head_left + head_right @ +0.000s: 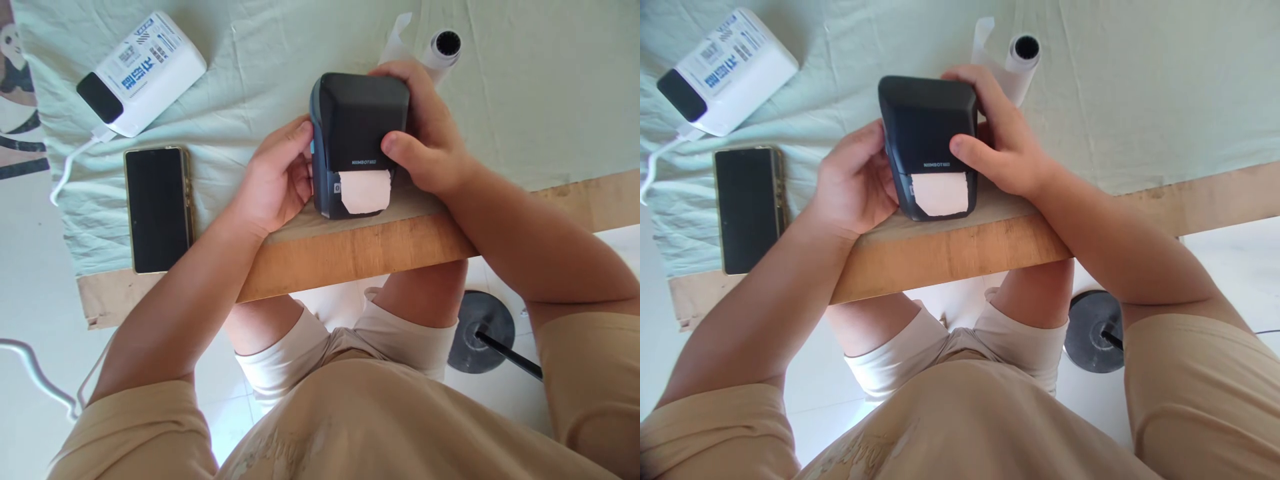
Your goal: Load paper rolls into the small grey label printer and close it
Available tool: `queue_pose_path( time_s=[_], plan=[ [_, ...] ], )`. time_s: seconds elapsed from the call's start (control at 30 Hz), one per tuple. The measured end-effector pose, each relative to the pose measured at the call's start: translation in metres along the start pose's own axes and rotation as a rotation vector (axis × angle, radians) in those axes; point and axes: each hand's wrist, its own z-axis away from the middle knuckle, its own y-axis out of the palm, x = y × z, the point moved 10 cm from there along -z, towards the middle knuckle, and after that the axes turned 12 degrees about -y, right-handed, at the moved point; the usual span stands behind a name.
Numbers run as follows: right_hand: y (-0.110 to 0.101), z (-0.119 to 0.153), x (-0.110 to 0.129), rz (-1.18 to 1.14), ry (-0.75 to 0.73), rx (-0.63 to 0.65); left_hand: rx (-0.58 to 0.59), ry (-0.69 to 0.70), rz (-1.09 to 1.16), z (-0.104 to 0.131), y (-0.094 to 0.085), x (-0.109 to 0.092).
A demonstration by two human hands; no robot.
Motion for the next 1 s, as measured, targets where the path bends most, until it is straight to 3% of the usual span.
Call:
queue_pose_path(
  time_s=[0.13, 0.37, 0.53, 1.0],
  plan=[
    [-0.003, 0.001, 0.003, -0.049, -0.080, -0.041, 0.016, 0.017, 0.007, -0.001, 0.006, 0.001],
    [0.004, 0.003, -0.001, -0.078, -0.052, -0.030, -0.034, 0.056, 0.009, 0.001, 0.021, -0.005],
    [0.004, 0.004, 0.002, 0.001, -0.019, 0.012, -0.092, -0.022, 0.035, 0.000, 0.013, 0.003],
    [0.015, 0.006, -0.002, -0.122, 0.092, 0.168, -0.042, 0.058, 0.051, -0.002, 0.005, -0.007]
  ],
)
